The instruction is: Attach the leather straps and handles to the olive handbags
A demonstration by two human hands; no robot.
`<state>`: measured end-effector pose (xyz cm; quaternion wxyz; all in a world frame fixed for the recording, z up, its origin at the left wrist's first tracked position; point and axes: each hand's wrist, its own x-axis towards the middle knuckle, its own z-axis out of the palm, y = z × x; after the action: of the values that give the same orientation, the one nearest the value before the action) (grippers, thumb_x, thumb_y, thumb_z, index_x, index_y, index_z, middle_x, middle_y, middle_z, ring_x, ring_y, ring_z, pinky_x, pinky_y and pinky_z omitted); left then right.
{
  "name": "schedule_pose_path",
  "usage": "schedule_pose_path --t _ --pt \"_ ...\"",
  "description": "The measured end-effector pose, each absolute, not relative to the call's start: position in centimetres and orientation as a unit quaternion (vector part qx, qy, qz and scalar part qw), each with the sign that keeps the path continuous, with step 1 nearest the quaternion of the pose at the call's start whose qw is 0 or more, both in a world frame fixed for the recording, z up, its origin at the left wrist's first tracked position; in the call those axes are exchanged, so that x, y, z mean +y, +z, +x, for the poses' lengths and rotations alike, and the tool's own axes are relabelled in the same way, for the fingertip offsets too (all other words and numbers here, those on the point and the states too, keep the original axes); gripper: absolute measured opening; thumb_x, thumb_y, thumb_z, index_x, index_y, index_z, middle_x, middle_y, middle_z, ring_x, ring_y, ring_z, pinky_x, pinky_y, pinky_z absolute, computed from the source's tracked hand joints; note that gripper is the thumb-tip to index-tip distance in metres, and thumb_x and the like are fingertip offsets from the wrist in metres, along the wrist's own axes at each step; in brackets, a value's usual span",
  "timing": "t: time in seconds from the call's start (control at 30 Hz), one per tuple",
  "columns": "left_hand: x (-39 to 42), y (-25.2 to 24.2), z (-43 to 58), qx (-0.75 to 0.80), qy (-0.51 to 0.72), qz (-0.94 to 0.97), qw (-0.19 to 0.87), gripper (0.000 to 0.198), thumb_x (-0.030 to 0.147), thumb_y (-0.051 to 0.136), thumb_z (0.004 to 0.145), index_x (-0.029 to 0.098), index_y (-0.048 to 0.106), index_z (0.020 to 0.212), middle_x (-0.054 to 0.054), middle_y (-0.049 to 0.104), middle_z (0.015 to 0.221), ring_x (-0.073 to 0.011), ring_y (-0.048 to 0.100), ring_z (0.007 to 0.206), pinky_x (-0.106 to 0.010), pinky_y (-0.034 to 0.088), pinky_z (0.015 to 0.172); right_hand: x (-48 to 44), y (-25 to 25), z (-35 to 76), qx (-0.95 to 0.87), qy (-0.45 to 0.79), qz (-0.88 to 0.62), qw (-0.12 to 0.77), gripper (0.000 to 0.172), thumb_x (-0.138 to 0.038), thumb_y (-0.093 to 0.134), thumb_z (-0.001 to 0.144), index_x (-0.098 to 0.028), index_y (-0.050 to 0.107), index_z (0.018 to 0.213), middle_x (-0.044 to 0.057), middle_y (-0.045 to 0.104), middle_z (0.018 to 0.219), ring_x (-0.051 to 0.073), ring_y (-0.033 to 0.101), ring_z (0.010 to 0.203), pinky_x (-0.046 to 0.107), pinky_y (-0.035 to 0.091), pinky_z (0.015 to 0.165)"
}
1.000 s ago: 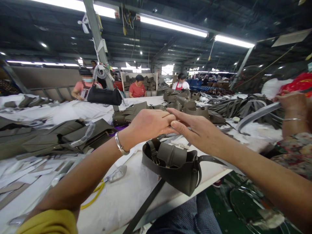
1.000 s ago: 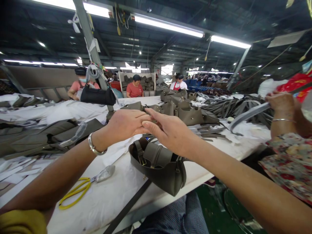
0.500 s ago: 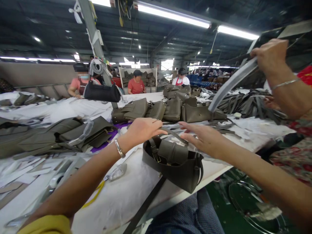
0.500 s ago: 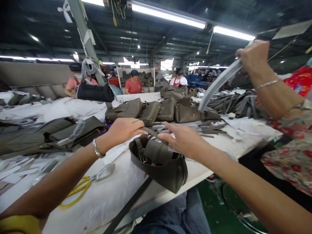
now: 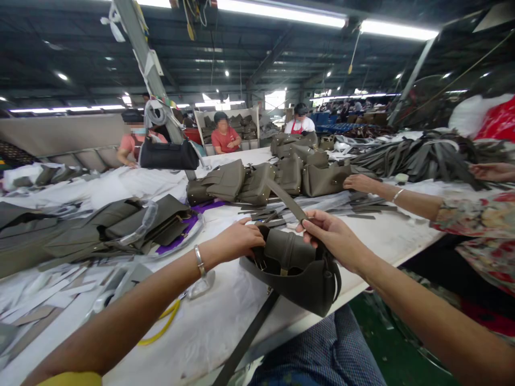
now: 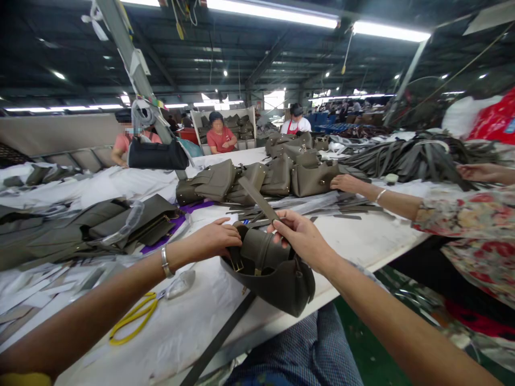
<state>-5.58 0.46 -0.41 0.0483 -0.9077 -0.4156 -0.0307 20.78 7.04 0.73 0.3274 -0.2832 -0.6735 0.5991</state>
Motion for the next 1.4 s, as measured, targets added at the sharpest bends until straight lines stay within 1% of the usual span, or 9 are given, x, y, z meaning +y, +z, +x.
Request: schedule_pose_path --t 0.13,0.27,0.47,0.6,0.7,0.93,1.07,1.17,1.4 --pt "1.7 0.7 -5.3 -0.37 -0.004 -0.927 0.052 0.007 0.024 0.072 0.082 0.022 0.071 0.088 -0.005 0.072 0.087 -0.0203 0.065 0.091 -0.035 0.041 0.098 6.7 0.8 20.5 -0.68 0.586 -0.265 0.352 0.032 -0.05 0.065 0.086 -0.02 0.058 0.096 -0.003 0.058 0.072 0.009 0.047 0.054 0.023 0.036 0.05" --pt "1.5 1.5 -6.3 -0.418 -0.099 -0.903 -0.011 0.027 0.035 0.066 0.087 0.023 0.071 0.111 -0.007 0.072 0.099 -0.0195 0.066 0.093 -0.028 0.047 0.086 6.5 0.9 20.7 -0.683 0.577 -0.288 0.343 0.037 -0.054 0.059 0.088 -0.019 0.053 0.077 -0.006 0.049 0.06 0.007 0.039 0.049 0.022 0.031 0.048" --pt "-0.3 0.1 -6.9 -0.496 -0.294 -0.799 -0.169 0.032 0.036 0.07 0.084 0.023 0.072 0.113 -0.007 0.073 0.105 -0.0207 0.066 0.095 -0.032 0.048 0.09 6.4 1.1 19.3 -0.725 0.56 -0.306 0.259 0.037 -0.053 0.056 0.09 -0.016 0.063 0.094 -0.003 0.056 0.06 0.009 0.047 0.052 0.021 0.033 0.049" --pt "-1.2 -0.8 -7.3 -0.523 -0.395 -0.726 -0.207 0.028 0.031 0.069 0.083 0.019 0.074 0.108 -0.008 0.073 0.106 -0.0231 0.066 0.099 -0.035 0.048 0.093 6.7 1.2 18.2 -0.748 0.535 -0.277 0.279 0.034 -0.051 0.057 0.089 -0.018 0.062 0.095 -0.002 0.06 0.067 0.008 0.043 0.048 0.022 0.031 0.046" --pt "-1.5 -1.2 -7.4 -0.545 -0.45 -0.678 -0.202 0.026 0.028 0.067 0.084 0.017 0.073 0.107 -0.007 0.073 0.108 -0.0237 0.066 0.1 -0.035 0.049 0.094 6.5 1.1 17.4 -0.723 0.556 -0.263 0.315 0.034 -0.052 0.061 0.087 -0.019 0.059 0.091 0.0 0.064 0.075 0.008 0.043 0.049 0.022 0.031 0.045" --pt "-0.8 -2.3 -4.8 -0.521 -0.478 -0.692 -0.144 0.026 0.032 0.069 0.083 0.022 0.074 0.108 -0.006 0.075 0.107 -0.0234 0.068 0.1 -0.036 0.052 0.094 5.3 1.6 15.1 -0.693 0.6 -0.253 0.31 0.04 -0.056 0.068 0.081 -0.02 0.064 0.097 -0.004 0.055 0.068 0.007 0.036 0.049 0.023 0.026 0.045" --pt "-1.2 -2.1 -4.1 -0.508 -0.491 -0.701 -0.102 0.034 0.035 0.07 0.084 0.026 0.071 0.116 -0.007 0.073 0.114 -0.0245 0.067 0.105 -0.038 0.051 0.096 5.1 1.8 14.6 -0.678 0.62 -0.258 0.299 0.041 -0.058 0.071 0.077 -0.019 0.064 0.089 -0.005 0.05 0.062 0.007 0.032 0.048 0.023 0.022 0.044" --pt "-1.5 -1.9 -3.8 -0.501 -0.51 -0.695 -0.081 0.028 0.034 0.064 0.089 0.026 0.072 0.114 -0.007 0.072 0.116 -0.0239 0.064 0.112 -0.039 0.049 0.101 5.1 1.6 14.3 -0.653 0.642 -0.234 0.328 0.04 -0.059 0.067 0.08 -0.019 0.063 0.084 -0.003 0.054 0.067 0.007 0.031 0.049 0.024 0.021 0.045" --pt "-1.0 -2.4 -2.2 -0.516 -0.599 -0.605 -0.098 0.029 0.032 0.054 0.095 0.022 0.072 0.115 -0.007 0.067 0.126 -0.0228 0.055 0.127 -0.042 0.043 0.11 4.8 0.4 13.1 -0.601 0.706 -0.218 0.304 0.037 -0.049 0.075 0.077 -0.018 0.064 0.093 -0.004 0.048 0.068 0.008 0.034 0.054 0.022 0.023 0.046"
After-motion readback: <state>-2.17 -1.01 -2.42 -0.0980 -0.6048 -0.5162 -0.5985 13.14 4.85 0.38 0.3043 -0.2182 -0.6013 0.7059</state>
